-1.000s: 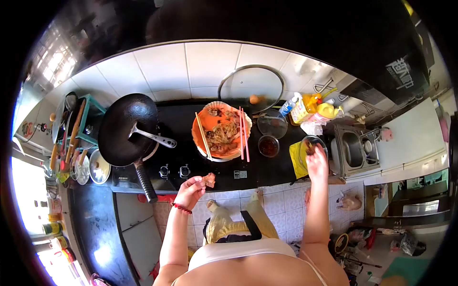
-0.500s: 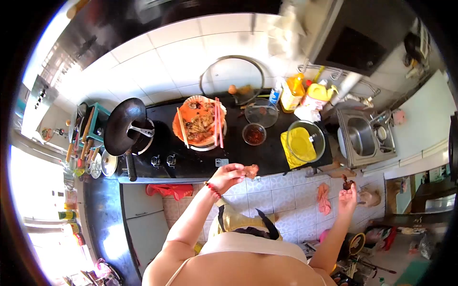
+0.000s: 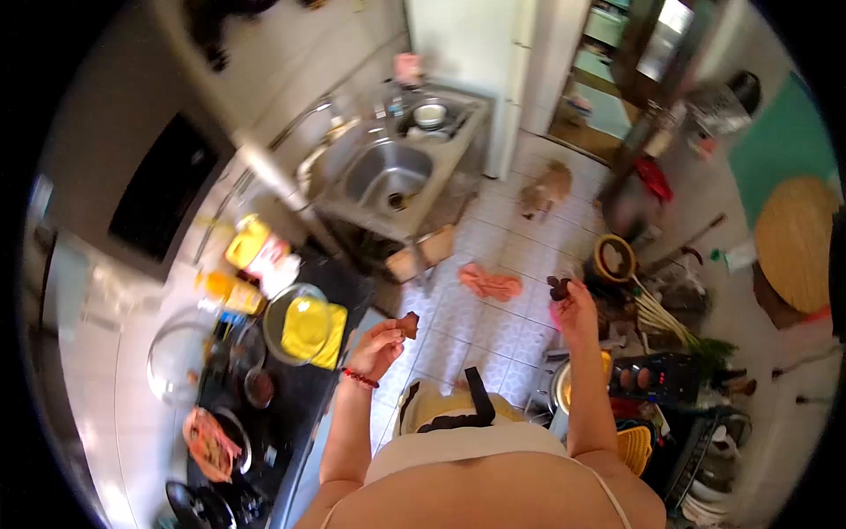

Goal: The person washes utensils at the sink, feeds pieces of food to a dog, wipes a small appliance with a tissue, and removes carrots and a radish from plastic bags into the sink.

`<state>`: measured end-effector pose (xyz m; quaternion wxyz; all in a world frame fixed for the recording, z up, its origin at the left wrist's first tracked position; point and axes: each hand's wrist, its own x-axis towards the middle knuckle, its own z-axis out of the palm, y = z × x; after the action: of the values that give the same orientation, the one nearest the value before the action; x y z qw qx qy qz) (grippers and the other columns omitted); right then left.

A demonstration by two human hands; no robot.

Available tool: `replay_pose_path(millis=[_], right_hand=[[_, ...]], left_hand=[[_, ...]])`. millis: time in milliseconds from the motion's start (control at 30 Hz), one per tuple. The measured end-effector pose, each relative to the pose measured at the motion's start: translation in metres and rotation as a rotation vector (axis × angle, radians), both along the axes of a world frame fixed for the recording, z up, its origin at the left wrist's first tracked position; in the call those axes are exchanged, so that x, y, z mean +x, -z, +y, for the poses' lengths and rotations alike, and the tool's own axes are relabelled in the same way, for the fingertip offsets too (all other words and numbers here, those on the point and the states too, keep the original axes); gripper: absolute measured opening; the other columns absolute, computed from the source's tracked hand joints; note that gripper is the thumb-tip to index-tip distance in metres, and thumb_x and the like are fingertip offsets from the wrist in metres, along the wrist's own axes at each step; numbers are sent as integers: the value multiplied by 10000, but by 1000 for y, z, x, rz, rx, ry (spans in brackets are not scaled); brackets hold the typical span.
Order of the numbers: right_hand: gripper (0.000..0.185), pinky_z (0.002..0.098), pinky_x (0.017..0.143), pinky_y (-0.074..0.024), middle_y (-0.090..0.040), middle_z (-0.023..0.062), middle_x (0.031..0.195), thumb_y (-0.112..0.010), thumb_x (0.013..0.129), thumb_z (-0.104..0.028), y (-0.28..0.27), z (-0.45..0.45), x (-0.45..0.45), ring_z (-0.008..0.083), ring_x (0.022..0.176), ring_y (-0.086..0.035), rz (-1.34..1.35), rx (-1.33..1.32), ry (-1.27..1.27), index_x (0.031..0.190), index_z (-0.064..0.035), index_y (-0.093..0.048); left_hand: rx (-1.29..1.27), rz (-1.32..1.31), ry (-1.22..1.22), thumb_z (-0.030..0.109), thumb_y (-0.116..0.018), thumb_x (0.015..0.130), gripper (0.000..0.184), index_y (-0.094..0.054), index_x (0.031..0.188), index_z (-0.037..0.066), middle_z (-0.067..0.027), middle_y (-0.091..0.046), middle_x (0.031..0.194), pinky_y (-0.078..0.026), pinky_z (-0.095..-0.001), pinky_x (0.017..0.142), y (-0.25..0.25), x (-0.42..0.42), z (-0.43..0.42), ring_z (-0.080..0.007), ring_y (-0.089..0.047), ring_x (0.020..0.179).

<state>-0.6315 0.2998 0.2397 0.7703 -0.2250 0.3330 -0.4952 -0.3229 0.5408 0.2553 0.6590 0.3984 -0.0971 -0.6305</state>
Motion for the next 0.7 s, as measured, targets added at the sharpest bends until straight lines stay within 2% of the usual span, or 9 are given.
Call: replay_pose_path(millis=[100,300,333,467,600,700], right_hand=[[148,214,566,-468,-616,9,822,-612,799,-68,-1,-18,-39,103,647,-560,19,34,140,939,-102,-579],[151,260,557,-447,-567,-4,764,-616,803,-75,11,-59,-69,113,603,-514,-18,131,356,946,-91,-568],[165,210,539,-453,-601,22,794,-610,805,-71,14,-70,-68,118,641,-559,-21,118,378,961,-68,-556],[144,227,530,-466,-601,32,799,-611,806,-68,17,-129,-52,111,639,-555,-2,176,460,941,-59,-561],[123,215,514,-469,-593,37,796,-601,814,-67,6,-210,-23,114,640,-556,31,193,458,927,-42,-563],[103,232,504,-467,-590,48,790,-590,820,-65,-8,-275,1,121,626,-552,61,192,447,917,-44,-563]], left_hand=[[94,73,68,37,-598,800,215,-558,1010,5,-53,-600,872,-480,-206,630,4,-12,-75,-96,-566,693],[139,81,345,15,-609,792,208,-567,994,42,-46,-614,845,-491,-245,658,31,-31,-217,-145,-597,731],[141,122,376,22,-607,796,211,-560,1001,44,-39,-612,840,-495,-250,663,39,-32,-240,-146,-601,734],[125,183,474,21,-606,797,221,-548,1009,46,-41,-610,838,-496,-264,687,57,-22,-337,-156,-603,752],[157,86,463,21,-613,785,220,-552,996,38,-59,-602,848,-471,-276,696,31,10,-434,-163,-585,787],[69,73,418,20,-618,781,217,-550,987,23,-54,-599,850,-463,-259,675,28,46,-503,-139,-568,748]])
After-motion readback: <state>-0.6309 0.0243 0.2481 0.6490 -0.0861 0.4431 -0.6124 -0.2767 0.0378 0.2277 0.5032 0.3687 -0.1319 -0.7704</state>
